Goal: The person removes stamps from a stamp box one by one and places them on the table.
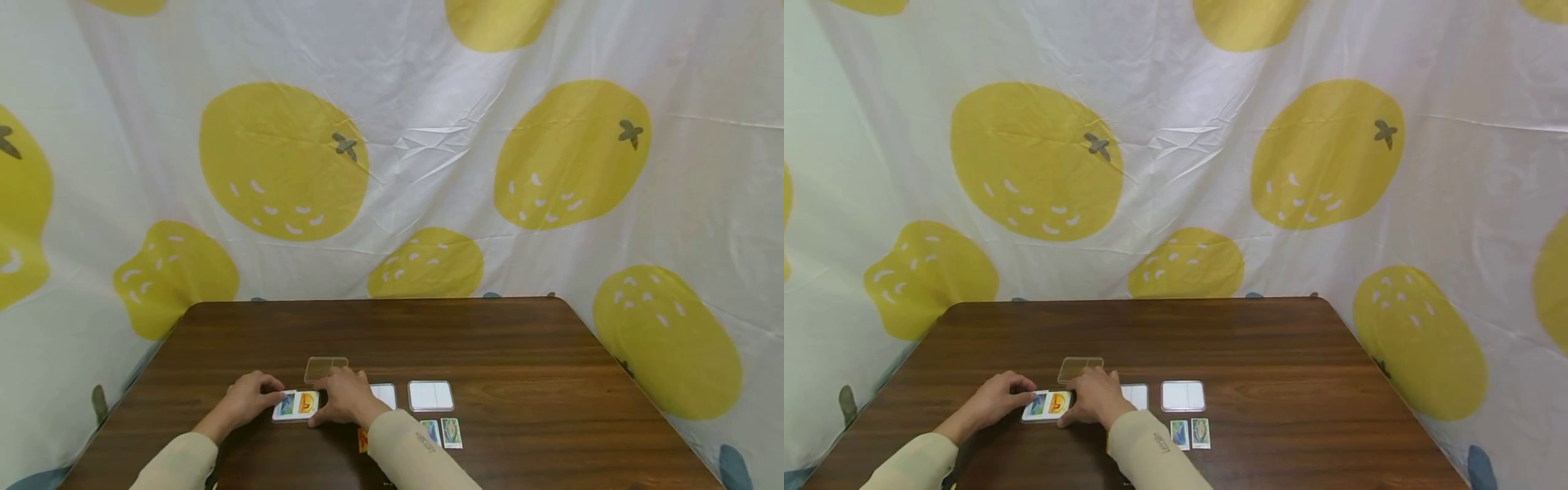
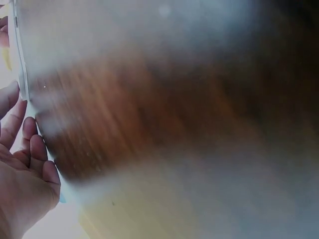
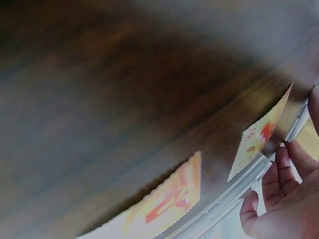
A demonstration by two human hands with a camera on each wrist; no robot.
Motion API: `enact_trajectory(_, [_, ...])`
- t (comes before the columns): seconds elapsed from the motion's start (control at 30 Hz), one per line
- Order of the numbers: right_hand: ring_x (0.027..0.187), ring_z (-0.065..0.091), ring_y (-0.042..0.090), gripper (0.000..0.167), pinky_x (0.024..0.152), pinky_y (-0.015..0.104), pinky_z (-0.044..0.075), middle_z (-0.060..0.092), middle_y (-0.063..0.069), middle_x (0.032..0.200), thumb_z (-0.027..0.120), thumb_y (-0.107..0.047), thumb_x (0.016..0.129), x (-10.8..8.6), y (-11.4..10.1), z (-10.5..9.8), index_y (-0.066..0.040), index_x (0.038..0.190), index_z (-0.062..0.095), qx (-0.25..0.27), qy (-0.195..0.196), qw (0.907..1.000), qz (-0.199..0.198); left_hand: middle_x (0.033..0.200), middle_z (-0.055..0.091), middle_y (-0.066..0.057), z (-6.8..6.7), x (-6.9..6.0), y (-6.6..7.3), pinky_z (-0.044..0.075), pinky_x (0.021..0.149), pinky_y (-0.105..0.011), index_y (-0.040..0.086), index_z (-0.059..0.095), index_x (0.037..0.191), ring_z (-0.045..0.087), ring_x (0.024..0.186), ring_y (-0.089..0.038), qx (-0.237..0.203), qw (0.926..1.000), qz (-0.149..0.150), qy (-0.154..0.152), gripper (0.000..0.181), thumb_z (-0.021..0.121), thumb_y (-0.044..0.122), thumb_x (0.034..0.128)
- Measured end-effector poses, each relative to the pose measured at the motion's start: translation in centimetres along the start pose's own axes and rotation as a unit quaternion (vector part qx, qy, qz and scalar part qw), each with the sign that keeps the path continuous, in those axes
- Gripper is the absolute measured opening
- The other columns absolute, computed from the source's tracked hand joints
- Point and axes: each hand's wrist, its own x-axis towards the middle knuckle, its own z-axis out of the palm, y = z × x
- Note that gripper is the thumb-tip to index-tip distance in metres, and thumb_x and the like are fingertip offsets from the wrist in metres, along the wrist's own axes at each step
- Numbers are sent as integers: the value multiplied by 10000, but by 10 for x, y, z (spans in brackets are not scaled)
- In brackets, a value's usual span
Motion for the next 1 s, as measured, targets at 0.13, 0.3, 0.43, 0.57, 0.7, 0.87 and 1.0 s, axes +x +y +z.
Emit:
enact_trajectory(0.13, [1244, 490, 231, 658, 912, 434, 381, 573, -21, 1319, 811, -583, 723, 0, 0, 0, -270, 1285, 670, -9, -14, 10000, -18, 971, 637, -15, 0, 0, 0, 367, 900, -634, 111, 740, 961, 591, 1008, -280, 44, 10000, -29, 84, 147, 720, 241, 895])
enact_trajectory(0.3, [1218, 499, 216, 655, 894, 421, 385, 578, -29, 1309, 812, -586, 720, 0, 0, 0, -267, 1276, 676, -38, 22, 10000, -46, 957, 640, -17, 0, 0, 0, 381, 887, -610, 106, 736, 944, 593, 979, -263, 12, 9998, -67, 171, 156, 729, 250, 886])
enact_trajectory(0.43, [1214, 500, 217, 652, 887, 416, 385, 580, -31, 1304, 813, -585, 720, -1, 0, 0, -269, 1274, 677, -36, 22, 10000, -40, 947, 645, -18, 0, 0, 0, 412, 870, -555, 94, 723, 931, 591, 941, -236, -167, 9995, -122, 222, 157, 746, 237, 872])
enact_trajectory(0.57, [1228, 495, 224, 653, 899, 425, 385, 574, -29, 1316, 807, -588, 725, -1, -1, 0, -273, 1281, 672, -47, -30, 10000, -17, 941, 651, -25, 0, 0, 1, 446, 846, -500, 75, 709, 922, 584, 906, -215, -458, 9986, -152, 239, 145, 751, 202, 867])
enact_trajectory(0.7, [1231, 493, 225, 654, 906, 430, 387, 569, -30, 1320, 800, -596, 728, 0, -1, 0, -279, 1285, 668, -98, -49, 9999, -4, 966, 667, -52, -1, 1, 1, 455, 840, -464, 56, 705, 927, 579, 906, -218, -839, 9958, -260, 238, 140, 744, 180, 876])
enact_trajectory(0.87, [1237, 489, 227, 648, 909, 430, 390, 566, -30, 1325, 798, -599, 729, 1, -1, 0, -284, 1280, 668, -142, -40, 9999, 12, 1024, 660, -78, -7, 0, 1, 436, 795, -391, 33, 704, 979, 552, 915, -226, -1469, 9874, -593, 67, 195, 724, 211, 903])
enact_trajectory(1.0, [1240, 488, 226, 645, 910, 428, 391, 565, -31, 1328, 798, -599, 728, 1, -1, 1, -286, 1278, 669, -159, -30, 9999, 19, 1035, 656, -66, -14, -1, -1, 414, 792, -371, 27, 705, 1006, 542, 929, -217, -1897, 9786, -769, -191, 245, 715, 253, 912])
